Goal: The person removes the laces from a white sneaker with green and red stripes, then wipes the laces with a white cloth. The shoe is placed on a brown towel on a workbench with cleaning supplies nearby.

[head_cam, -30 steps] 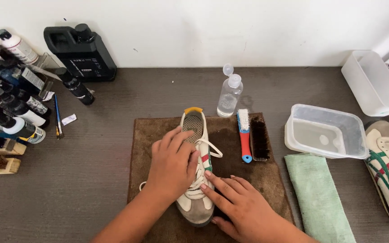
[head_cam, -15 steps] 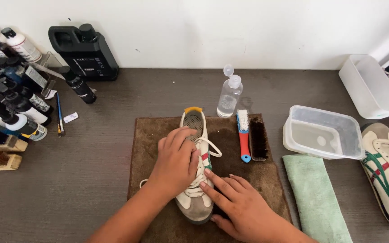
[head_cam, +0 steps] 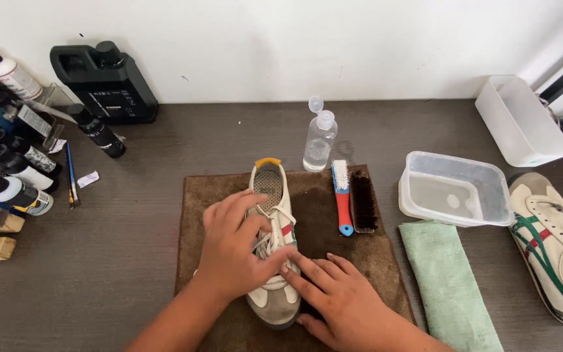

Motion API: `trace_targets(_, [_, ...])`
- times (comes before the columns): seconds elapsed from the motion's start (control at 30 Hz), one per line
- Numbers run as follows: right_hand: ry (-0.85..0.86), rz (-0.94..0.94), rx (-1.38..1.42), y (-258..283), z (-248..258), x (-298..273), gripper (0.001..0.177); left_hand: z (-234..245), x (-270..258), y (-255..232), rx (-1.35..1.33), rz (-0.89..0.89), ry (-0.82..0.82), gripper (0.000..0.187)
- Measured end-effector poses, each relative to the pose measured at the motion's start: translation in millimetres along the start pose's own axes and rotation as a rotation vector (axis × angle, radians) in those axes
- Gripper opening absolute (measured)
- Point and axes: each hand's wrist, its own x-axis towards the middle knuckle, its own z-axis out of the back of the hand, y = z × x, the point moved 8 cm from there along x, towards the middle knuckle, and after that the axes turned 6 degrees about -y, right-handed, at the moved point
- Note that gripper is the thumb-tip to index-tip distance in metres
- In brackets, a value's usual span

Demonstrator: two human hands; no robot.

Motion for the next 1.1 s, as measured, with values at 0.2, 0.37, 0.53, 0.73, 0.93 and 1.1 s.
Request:
trace_targets(0.2, [0.012,-0.007,0.01,0,1,1,0.08,-9,-8,3,-0.088,0.032,0.089,0.007])
trace_targets(0.37, [0.019,-0.006,0.002,-2,-5,-3,0.075,10,1,-30,-0.286,-0.281,0.035,0.006])
trace_targets(0.53, [0.032,-0.013,0.012,-3,-4,-1,0.078,16,-3,-44,-0.34,-0.416,0.01,0.013])
trace_targets(0.73, [0.014,-0.005,0.028,-1,1,0,0.08,14,2,-7,-0.176,-0.002,-0.11,0.046])
trace_targets(0.93, [-0.008,-0.007,-0.018,-1,-2,-1,0.079,-16,-14,16,0.031,0.263,0.078,0.034])
trace_targets(1.1, [-0.006,-0.005,-0.004,1,2,1,0.078,-7,-5,0,-0.117,0.091,0.076,0.014])
